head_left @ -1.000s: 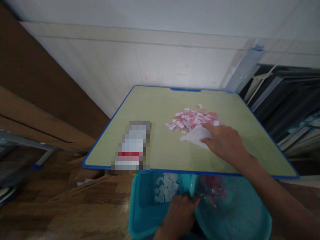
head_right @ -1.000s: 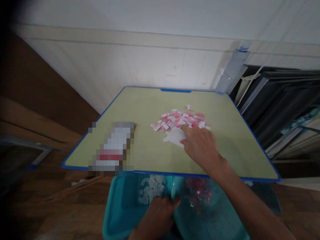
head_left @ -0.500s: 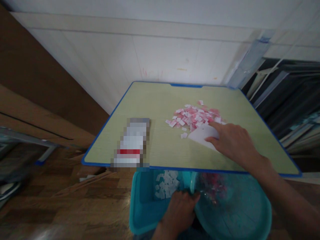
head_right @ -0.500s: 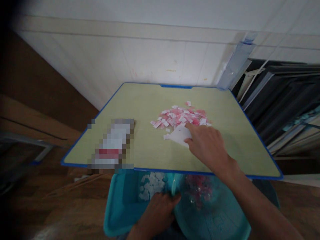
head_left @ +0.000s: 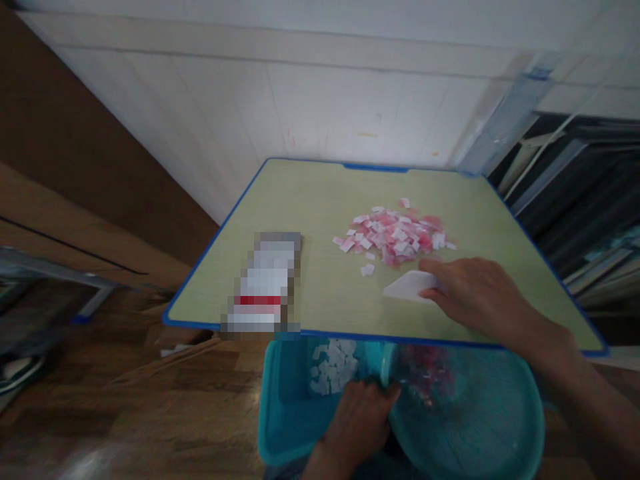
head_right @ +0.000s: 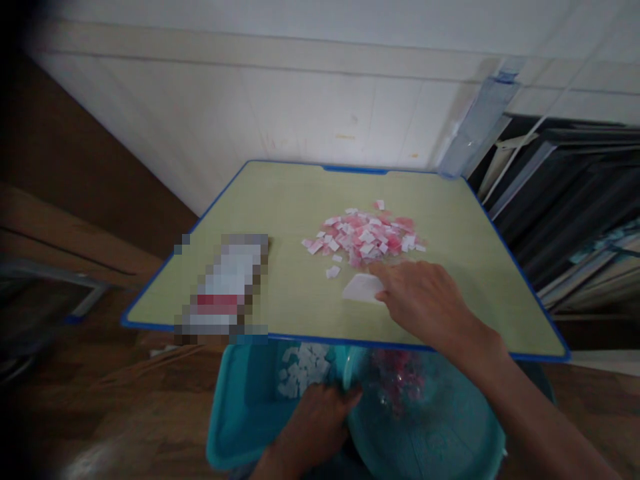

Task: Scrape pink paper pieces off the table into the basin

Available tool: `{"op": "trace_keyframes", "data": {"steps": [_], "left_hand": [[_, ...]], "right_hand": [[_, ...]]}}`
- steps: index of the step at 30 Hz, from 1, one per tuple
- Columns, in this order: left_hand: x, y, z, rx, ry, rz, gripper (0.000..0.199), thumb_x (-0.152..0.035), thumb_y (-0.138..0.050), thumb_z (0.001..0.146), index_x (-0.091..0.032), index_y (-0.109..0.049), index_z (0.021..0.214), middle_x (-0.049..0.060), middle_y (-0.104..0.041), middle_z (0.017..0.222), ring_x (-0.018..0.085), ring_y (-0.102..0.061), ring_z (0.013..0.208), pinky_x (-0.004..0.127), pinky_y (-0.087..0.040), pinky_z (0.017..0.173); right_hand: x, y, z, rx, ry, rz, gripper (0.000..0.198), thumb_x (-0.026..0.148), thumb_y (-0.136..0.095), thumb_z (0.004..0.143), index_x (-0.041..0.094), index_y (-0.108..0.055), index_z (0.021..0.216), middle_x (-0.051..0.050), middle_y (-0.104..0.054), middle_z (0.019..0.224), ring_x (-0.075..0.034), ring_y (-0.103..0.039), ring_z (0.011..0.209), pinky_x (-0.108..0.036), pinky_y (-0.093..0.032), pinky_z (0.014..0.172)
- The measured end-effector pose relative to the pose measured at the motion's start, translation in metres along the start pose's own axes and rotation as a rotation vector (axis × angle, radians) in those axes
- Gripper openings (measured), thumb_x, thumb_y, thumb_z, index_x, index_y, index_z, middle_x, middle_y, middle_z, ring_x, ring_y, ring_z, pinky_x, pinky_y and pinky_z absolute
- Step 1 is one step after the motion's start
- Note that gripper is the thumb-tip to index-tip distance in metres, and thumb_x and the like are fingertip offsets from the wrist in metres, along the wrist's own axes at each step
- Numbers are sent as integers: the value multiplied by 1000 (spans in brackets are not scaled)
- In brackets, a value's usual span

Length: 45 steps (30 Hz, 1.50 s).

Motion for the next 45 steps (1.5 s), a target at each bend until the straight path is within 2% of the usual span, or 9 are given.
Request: {"op": "trace_keyframes", "data": {"steps": [4,6,13,20,24,29,36,40,45], "left_hand": [[0,0,0,4,3,11,48,-13,-49,76,-21,-48,123,9,-65,84,27,-61,77,39,-49,66],[1,0,0,8,4,16,48,-14,-49,75,-20,-48,123,9,-65,86,27,-61,79,39,-49,67],[0,3,0,23,-8,1,47,-15,-49,76,-21,-49,122,9,-65,85,27,-62,77,39,-49,66],[-1,3,-1,21,-12,-12,48,-13,-48,76,-20,-49,123,10,-65,87,29,-62,78,42,-50,66],[-1,3,-1,12,-10,-7,44,-13,-47,77,-20,-50,120,10,-65,86,29,-62,77,41,-50,65],[0,2,-1,12,-8,-3,46,-14,-48,76,-20,-50,122,9,-66,86,28,-62,78,41,-50,66],[1,2,0,29,-3,15,44,-14,-50,75,-21,-51,119,8,-66,83,26,-62,75,38,-50,65],[1,2,0,15,1,19,43,-15,-49,78,-21,-50,121,8,-65,83,26,-62,77,38,-49,66],[0,1,-1,9,-5,21,42,-16,-48,78,-20,-51,120,9,-66,85,28,-62,76,40,-50,65]], "right_hand": [[-2,2,15,-109,-183,-31,29,34,-54,83,20,-59,108,-10,-69,81,-24,-64,71,-29,-34,52],[5,4,24,-145,-206,-52,33,36,-54,84,19,-57,111,-10,-69,82,-24,-64,71,-29,-34,52],[27,6,25,-123,48,-83,23,21,-45,88,22,-58,106,-7,-70,80,-19,-63,68,-29,-27,51],[1,-5,1,-110,204,-23,12,25,-47,89,21,-58,86,-3,-68,73,-16,-59,62,-30,-19,51],[-8,-3,-3,-111,190,-24,13,24,-46,90,22,-58,86,-3,-69,75,-17,-59,62,-31,-18,51],[7,1,8,-149,113,-36,17,26,-44,90,22,-59,97,-4,-70,77,-17,-59,64,-30,-18,51],[10,-8,-1,-116,325,12,12,16,-45,85,20,-56,81,-1,-65,69,-14,-55,59,-31,-17,51],[8,-5,-3,-85,178,2,13,25,-46,87,21,-58,86,-3,-67,70,-15,-57,57,-31,-17,49],[18,5,15,-102,-9,-14,21,27,-49,86,22,-60,103,-7,-70,81,-20,-63,68,-29,-27,52]]}}
Point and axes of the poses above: each hand's wrist, its own z-axis towards the middle knuckle, its own y-axis out of the back of the hand, x = y × z, the point moved 3 cm from there along z, towards the middle knuckle
